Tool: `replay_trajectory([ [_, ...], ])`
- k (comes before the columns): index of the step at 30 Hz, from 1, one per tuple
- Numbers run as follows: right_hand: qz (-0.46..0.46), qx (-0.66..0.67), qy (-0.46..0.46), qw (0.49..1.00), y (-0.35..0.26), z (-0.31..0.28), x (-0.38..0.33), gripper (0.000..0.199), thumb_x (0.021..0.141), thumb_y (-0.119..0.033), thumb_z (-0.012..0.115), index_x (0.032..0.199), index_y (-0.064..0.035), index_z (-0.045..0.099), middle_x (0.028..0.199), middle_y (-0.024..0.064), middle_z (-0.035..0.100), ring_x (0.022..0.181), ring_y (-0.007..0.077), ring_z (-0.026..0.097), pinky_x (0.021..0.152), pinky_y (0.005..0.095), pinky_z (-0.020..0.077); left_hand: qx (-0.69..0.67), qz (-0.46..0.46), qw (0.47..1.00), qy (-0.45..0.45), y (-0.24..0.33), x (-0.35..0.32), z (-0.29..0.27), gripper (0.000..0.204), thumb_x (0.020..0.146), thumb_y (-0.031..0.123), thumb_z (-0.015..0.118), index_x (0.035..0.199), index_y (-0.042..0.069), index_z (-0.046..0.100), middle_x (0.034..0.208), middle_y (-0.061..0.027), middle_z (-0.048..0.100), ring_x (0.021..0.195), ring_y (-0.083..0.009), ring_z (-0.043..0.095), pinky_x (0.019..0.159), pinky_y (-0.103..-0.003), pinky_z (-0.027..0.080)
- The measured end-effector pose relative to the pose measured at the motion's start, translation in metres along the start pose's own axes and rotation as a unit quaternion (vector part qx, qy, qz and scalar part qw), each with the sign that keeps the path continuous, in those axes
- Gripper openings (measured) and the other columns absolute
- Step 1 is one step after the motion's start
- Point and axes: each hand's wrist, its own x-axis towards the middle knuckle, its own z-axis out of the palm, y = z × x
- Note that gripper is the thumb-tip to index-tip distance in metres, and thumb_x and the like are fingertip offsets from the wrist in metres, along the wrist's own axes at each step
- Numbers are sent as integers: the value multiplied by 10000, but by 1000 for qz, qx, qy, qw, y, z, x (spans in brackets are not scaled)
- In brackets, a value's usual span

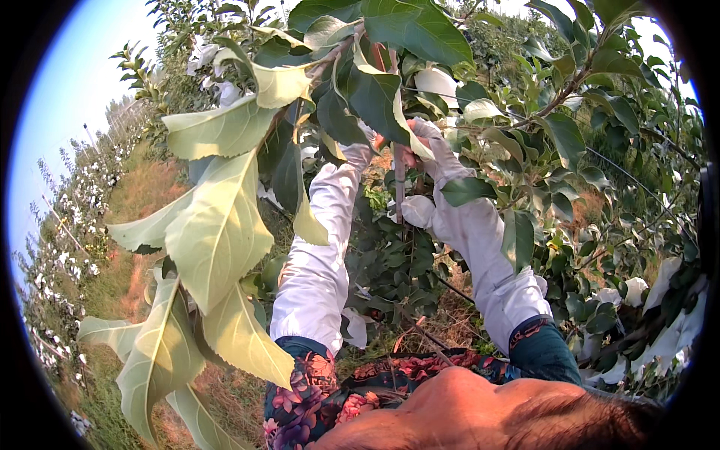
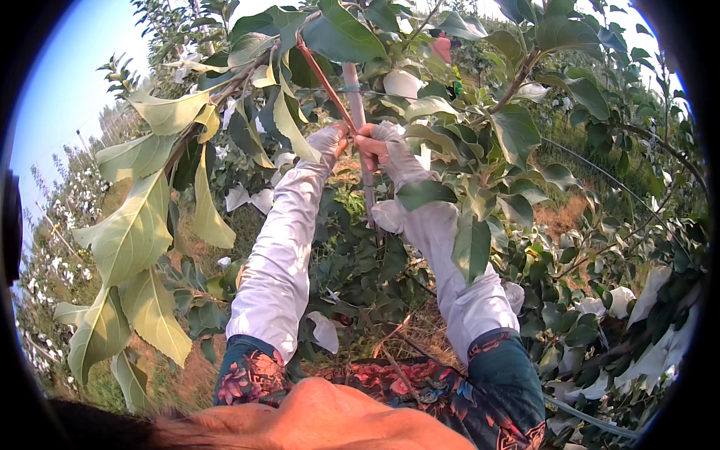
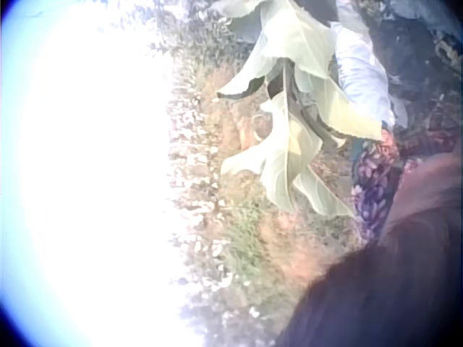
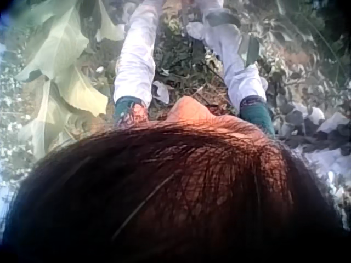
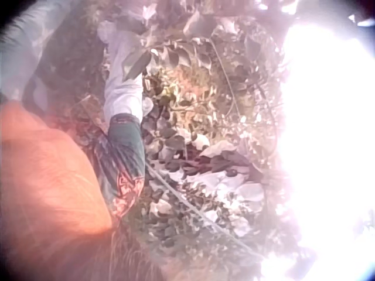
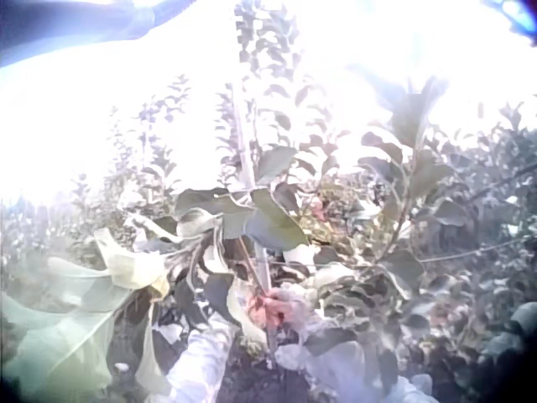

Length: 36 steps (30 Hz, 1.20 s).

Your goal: The person ties tree branches to a vertical support pole using a pink ribbon. They reach up to wrap the ribbon around the branch and pole, then tie it securely. The person repeats this process for multiple branches along the row.

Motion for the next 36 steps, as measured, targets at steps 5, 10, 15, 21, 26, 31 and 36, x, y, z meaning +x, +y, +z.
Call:
replay_trajectory([
  [5, 31, -78, 43, 996, 4, -23, -10, 181, 851, -206, 553, 828, -28, 529, 556, -9, 436, 431, 93, 459, 390, 226, 335, -174, -179, 966, -71, 46, -11, -13, 102, 805, 161, 576, 828, 61, 578, 682, -48, 534, 547, -187, 500, 501, -302, 406],
  [10, 33, -79, 60, 995, 4, -21, -12, 181, 848, -205, 563, 842, -26, 536, 566, -5, 444, 438, 91, 460, 397, 224, 345, -185, -209, 957, -76, 77, -21, -18, 105, 807, 167, 566, 822, 63, 580, 658, -40, 522, 509, -169, 478, 474, -293, 391],
  [15, 14, -89, 47, 995, 14, -32, -10, 185, 862, -217, 550, 877, -34, 541, 571, 0, 473, 439, 88, 453, 410, 223, 362, -190, -215, 955, -74, 91, -22, -13, 110, 809, 173, 557, 816, 66, 582, 635, -32, 510, 470, -152, 455, 448, -284, 377],
  [21, -14, -61, 92, 994, -4, 4, -16, 242, 901, -250, 506, 1028, -45, 525, 639, 8, 506, 478, 91, 497, 432, 221, 422, -407, -264, 874, -5, 99, -19, -3, 105, 822, 141, 523, 865, 66, 583, 639, -34, 514, 446, -132, 463, 418, -273, 394],
  [26, -59, -73, 162, 982, -8, 16, -30, 321, 907, -189, 482, 1177, -18, 454, 726, 36, 540, 538, 111, 561, 458, 214, 452, -344, -178, 922, 9, 135, -50, -15, 214, 827, 3, 415, 1002, 41, 532, 677, -41, 523, 455, -93, 465, 400, -216, 385],
  [31, -52, -47, 189, 979, 28, 74, -73, 184, 890, -110, 486, 1037, -13, 538, 708, 36, 541, 493, 86, 518, 428, 203, 420, -507, -214, 834, 27, 167, -103, -41, 244, 845, 24, 437, 1084, -29, 442, 675, -58, 513, 418, -110, 453, 371, -237, 391],
  [36, -60, -56, 263, 961, 62, 136, -158, 168, 886, -56, 477, 1029, -68, 564, 649, -12, 511, 453, 56, 470, 401, 184, 370, -475, -248, 844, -23, 219, -190, -75, 177, 905, 90, 364, 969, -13, 493, 725, -43, 459, 596, -112, 452, 534, -205, 399],
])
